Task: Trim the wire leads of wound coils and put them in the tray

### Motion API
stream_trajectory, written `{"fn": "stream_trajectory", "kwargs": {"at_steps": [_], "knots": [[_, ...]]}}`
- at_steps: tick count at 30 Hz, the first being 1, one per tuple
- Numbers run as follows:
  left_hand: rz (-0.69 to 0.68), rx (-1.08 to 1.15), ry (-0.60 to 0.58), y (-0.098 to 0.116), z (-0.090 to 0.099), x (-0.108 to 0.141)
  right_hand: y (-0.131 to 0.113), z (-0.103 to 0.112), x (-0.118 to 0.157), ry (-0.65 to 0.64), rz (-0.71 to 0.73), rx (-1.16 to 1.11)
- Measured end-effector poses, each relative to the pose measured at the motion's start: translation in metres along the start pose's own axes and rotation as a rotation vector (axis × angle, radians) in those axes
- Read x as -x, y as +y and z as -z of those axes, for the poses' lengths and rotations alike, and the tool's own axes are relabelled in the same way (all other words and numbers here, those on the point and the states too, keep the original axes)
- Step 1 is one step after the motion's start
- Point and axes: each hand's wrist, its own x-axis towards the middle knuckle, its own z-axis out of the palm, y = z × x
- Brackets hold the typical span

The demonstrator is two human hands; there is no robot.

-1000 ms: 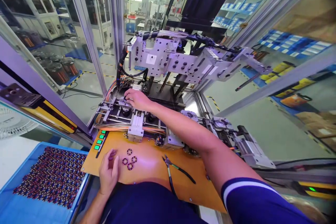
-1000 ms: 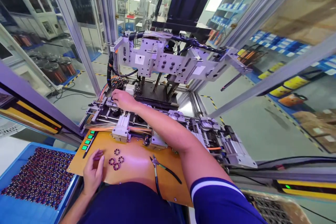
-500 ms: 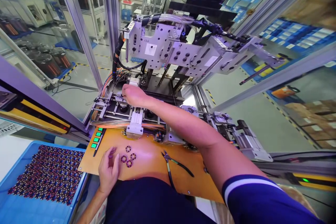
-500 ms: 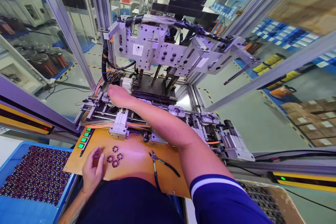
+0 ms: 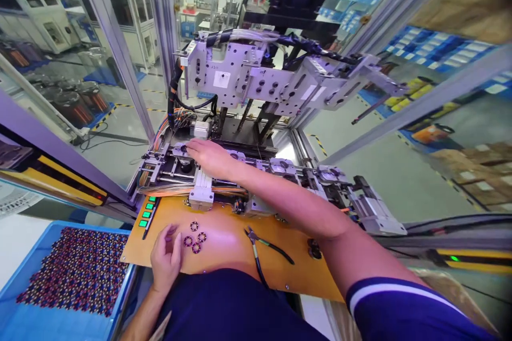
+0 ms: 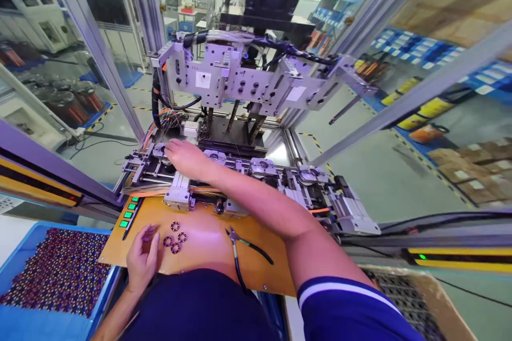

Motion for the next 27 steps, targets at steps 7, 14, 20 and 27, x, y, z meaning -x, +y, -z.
{"fn": "stream_trajectory", "kwargs": {"at_steps": [7,14,20,27], "knots": [[0.052,0.104,0.045,0.011,0.002,-0.01,-0.074,0.002,0.19,0.469,-0.077,0.018],[0.141,0.159,0.033,0.04,0.015,-0.034,-0.065,-0.05,0.366,0.592,-0.835,0.172],[0.085,0.178,-0.088,0.082,0.01,-0.048,-0.052,-0.072,0.41,0.564,-1.077,0.089],[-0.187,0.204,-0.315,0.144,0.0,-0.035,-0.083,-0.037,0.369,0.602,-0.995,-0.16]]}}
